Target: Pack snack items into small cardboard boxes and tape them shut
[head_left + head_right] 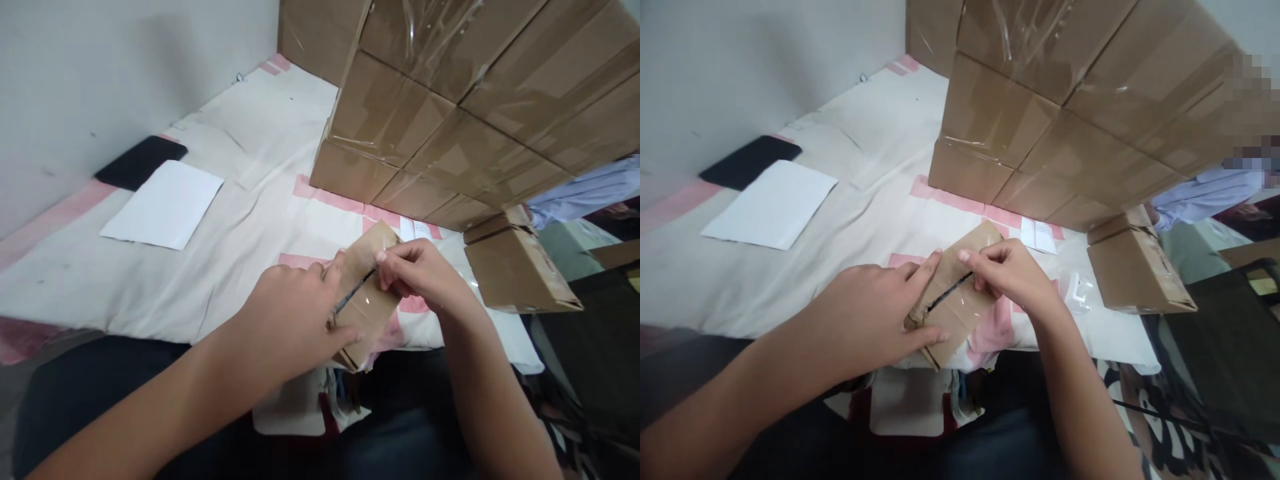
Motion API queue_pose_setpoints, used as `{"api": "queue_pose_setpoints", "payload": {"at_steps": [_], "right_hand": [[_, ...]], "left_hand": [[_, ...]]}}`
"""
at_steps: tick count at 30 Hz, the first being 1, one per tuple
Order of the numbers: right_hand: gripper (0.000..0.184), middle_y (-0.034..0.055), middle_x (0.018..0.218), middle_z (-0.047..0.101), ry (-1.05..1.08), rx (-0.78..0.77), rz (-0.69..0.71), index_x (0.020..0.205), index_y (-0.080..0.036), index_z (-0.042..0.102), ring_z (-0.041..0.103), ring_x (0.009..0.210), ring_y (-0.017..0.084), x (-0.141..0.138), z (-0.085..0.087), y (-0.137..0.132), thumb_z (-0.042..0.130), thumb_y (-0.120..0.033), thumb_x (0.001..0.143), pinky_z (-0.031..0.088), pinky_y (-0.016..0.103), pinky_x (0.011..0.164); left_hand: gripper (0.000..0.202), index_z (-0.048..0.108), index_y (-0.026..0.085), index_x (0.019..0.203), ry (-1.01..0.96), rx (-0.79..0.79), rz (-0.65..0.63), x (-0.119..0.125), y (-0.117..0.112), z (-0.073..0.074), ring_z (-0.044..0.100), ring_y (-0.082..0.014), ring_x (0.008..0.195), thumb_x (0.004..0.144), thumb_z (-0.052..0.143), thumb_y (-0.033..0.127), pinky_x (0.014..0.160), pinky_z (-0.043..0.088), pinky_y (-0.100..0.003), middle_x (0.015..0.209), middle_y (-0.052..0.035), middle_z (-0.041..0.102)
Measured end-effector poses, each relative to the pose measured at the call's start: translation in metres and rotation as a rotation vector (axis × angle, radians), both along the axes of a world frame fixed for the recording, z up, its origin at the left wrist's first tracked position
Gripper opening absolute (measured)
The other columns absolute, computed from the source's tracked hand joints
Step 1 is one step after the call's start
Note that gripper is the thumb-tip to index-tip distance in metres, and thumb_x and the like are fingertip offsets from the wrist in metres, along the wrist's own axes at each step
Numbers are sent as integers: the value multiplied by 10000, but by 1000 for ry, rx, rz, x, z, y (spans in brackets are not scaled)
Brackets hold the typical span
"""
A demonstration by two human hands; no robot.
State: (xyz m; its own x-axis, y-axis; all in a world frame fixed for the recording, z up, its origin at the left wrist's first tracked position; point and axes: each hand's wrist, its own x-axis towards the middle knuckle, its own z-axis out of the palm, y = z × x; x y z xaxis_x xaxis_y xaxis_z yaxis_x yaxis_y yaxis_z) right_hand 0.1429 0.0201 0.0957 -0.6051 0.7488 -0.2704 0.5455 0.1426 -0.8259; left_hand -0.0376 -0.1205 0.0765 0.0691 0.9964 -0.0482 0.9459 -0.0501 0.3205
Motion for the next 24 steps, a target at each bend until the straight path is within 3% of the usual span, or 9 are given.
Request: {"api": "queue_pose_setpoints", "payload": {"at_steps": [4, 7, 9, 12, 16, 20, 24], "right_hand": [[674, 12, 400, 483, -44, 72, 10, 470, -153, 608, 381, 384, 67, -4, 1, -10, 603, -702, 860, 280, 239, 422], [679, 22, 447, 541, -13, 119, 46, 487, -154, 615, 407, 414, 66, -2, 1, -14, 545, -674, 917, 308, 239, 451], [625, 20, 478, 569, -1, 108, 75, 512, -156, 625, 411, 425, 65, 2, 1, -15, 573, -618, 930, 301, 236, 447], [581, 24, 519, 600, 13, 73, 42, 543, -161, 628, 418, 434, 73, 10, 1, -15, 572, -577, 945, 285, 237, 425], [553, 12, 519, 593, -3, 54, 33, 561, -160, 630, 434, 463, 74, 12, 5, -19, 580, -545, 954, 317, 225, 450], [580, -7, 483, 526, 10, 57, 46, 529, -158, 579, 437, 481, 69, 10, 8, -23, 555, -525, 979, 337, 212, 479], [534, -7, 542, 543, 32, 50, 30, 590, -167, 597, 469, 521, 79, 18, 7, -26, 541, -512, 993, 376, 206, 505]], "left_hand": [[827, 488, 157, 1481, 36, 32, -22, 5, 5, -1, 701, -352, 736, 855, 528, 697, 614, 517, -450, 911, -143, 747], [835, 463, 160, 1499, 55, 9, 4, 2, 6, -7, 703, -345, 723, 872, 481, 711, 607, 519, -444, 923, -151, 752], [863, 362, 160, 1557, 9, 39, 31, -2, 6, -14, 722, -357, 849, 894, 455, 705, 679, 548, -453, 1024, -160, 753], [860, 258, 212, 1592, -155, 170, 1, -11, 8, -30, 658, -353, 1173, 910, 475, 688, 878, 566, -467, 1344, -149, 654], [725, 358, 246, 1537, -423, 459, -219, -25, 20, -57, 493, -336, 1394, 930, 538, 599, 1097, 479, -502, 1595, -125, 412], [682, 424, 216, 1506, -647, 651, -484, -36, 37, -84, 437, -303, 1443, 952, 493, 606, 1201, 385, -503, 1549, -120, 482], [741, 472, 148, 1471, -731, 632, -556, -39, 43, -95, 468, -304, 1429, 935, 492, 659, 1217, 372, -481, 1532, -170, 495]]}}
